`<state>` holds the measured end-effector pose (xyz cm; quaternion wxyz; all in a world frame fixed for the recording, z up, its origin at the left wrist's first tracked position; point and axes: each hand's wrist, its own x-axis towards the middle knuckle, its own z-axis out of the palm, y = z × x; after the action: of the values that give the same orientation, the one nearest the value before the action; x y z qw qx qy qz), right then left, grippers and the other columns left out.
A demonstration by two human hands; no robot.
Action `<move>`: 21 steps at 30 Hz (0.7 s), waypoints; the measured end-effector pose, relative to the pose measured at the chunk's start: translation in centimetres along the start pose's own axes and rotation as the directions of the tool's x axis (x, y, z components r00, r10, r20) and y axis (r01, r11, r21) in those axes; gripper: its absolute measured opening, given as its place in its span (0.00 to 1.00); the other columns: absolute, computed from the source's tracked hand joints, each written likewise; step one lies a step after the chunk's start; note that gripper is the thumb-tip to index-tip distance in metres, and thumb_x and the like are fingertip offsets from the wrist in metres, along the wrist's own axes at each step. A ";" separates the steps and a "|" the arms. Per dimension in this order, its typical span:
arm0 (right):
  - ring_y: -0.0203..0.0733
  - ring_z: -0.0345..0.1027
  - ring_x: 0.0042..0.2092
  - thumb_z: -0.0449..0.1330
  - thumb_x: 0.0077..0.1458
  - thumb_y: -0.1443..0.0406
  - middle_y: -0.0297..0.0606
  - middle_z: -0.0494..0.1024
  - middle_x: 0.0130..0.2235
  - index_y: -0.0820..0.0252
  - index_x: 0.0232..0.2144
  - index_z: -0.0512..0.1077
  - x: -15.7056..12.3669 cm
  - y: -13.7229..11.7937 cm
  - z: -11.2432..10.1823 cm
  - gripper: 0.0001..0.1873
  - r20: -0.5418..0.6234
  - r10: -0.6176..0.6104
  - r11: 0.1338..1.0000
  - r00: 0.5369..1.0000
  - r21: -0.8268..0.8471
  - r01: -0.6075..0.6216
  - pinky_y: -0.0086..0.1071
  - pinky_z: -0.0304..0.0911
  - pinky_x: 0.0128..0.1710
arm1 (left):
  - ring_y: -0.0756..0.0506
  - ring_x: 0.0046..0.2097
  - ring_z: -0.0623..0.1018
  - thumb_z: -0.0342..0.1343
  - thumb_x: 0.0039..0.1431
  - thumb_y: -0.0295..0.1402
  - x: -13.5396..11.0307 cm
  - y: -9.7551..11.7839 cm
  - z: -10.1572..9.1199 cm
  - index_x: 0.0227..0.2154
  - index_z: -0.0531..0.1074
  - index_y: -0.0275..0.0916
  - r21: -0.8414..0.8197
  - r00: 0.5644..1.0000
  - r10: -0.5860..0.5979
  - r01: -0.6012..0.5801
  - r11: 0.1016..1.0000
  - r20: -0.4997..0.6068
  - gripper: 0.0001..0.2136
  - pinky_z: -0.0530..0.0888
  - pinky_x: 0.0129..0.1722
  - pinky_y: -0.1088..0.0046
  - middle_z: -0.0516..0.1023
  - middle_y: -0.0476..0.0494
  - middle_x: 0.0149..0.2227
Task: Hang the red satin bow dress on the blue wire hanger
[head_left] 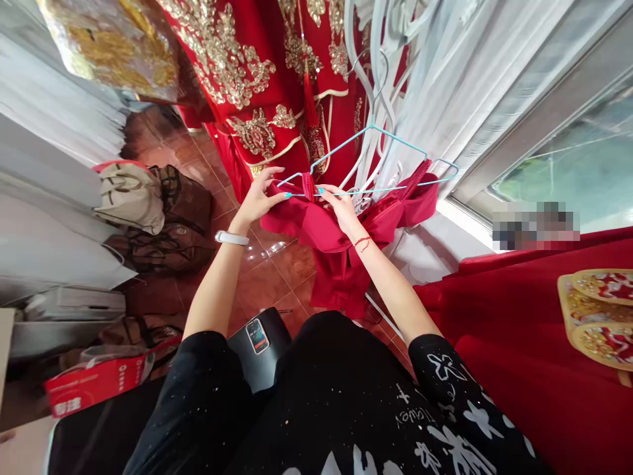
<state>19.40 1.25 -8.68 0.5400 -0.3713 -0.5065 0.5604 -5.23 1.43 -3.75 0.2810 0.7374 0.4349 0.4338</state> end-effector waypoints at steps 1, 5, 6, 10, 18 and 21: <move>0.45 0.77 0.48 0.70 0.54 0.48 0.35 0.85 0.46 0.52 0.43 0.82 -0.1 0.0 0.0 0.20 0.001 0.004 1.000 1.000 0.015 -0.004 0.37 0.75 0.47 | 0.36 0.61 0.76 0.70 0.54 0.53 0.3 0.5 -0.2 0.58 0.71 0.41 0.061 1.000 0.012 -0.013 0.998 0.012 0.34 0.75 0.62 0.57 0.74 0.35 0.62; 0.43 0.76 0.45 0.70 0.54 0.50 0.35 0.85 0.41 0.54 0.43 0.83 0.0 0.4 -0.1 0.19 0.014 0.009 0.998 1.000 0.055 -0.010 0.36 0.74 0.48 | 0.37 0.63 0.75 0.63 0.61 0.45 1.7 3.4 -0.4 0.59 0.73 0.41 0.243 0.992 0.063 -0.088 0.966 0.111 0.25 0.70 0.68 0.55 0.76 0.38 0.62; 0.43 0.76 0.45 0.71 0.54 0.50 0.35 0.85 0.40 0.54 0.43 0.83 0.1 0.5 -0.1 0.19 0.017 0.007 0.998 1.000 0.059 -0.008 0.37 0.74 0.49 | 0.37 0.63 0.75 0.62 0.62 0.44 2.1 4.1 -0.3 0.59 0.73 0.40 0.263 0.988 0.080 -0.113 0.958 0.134 0.25 0.69 0.68 0.54 0.77 0.38 0.61; 0.44 0.77 0.49 0.72 0.54 0.53 0.36 0.86 0.43 0.55 0.41 0.83 0.2 0.5 -0.2 0.16 0.024 -0.027 0.997 0.999 0.075 0.025 0.38 0.71 0.57 | 0.36 0.60 0.78 0.61 0.62 0.40 3.5 6.8 1.1 0.62 0.72 0.42 0.316 0.970 0.100 -0.168 0.934 0.220 0.25 0.71 0.66 0.55 0.79 0.40 0.60; 0.47 0.77 0.54 0.71 0.55 0.58 0.37 0.87 0.45 0.57 0.37 0.84 -0.1 -0.3 -1.0 0.10 -0.021 0.041 0.998 0.999 0.058 -0.039 0.40 0.68 0.64 | 0.37 0.59 0.79 0.55 0.66 0.36 3.0 9.3 5.9 0.62 0.70 0.42 0.405 0.982 0.038 -0.112 0.908 0.187 0.22 0.73 0.63 0.55 0.81 0.40 0.58; 0.48 0.77 0.53 0.69 0.58 0.58 0.37 0.87 0.44 0.57 0.36 0.83 -0.3 -0.7 -1.1 0.09 -0.025 0.018 1.000 1.000 0.012 -0.018 0.41 0.68 0.63 | 0.39 0.53 0.81 0.53 0.67 0.34 2.4 9.3 7.0 0.56 0.72 0.43 0.423 0.997 0.026 -0.057 0.904 0.078 0.17 0.75 0.58 0.60 0.84 0.42 0.53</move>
<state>20.65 1.09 -8.29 0.5435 -0.3797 -0.4929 0.5634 5.24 -1.03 1.33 0.1197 0.8047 0.4930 0.3083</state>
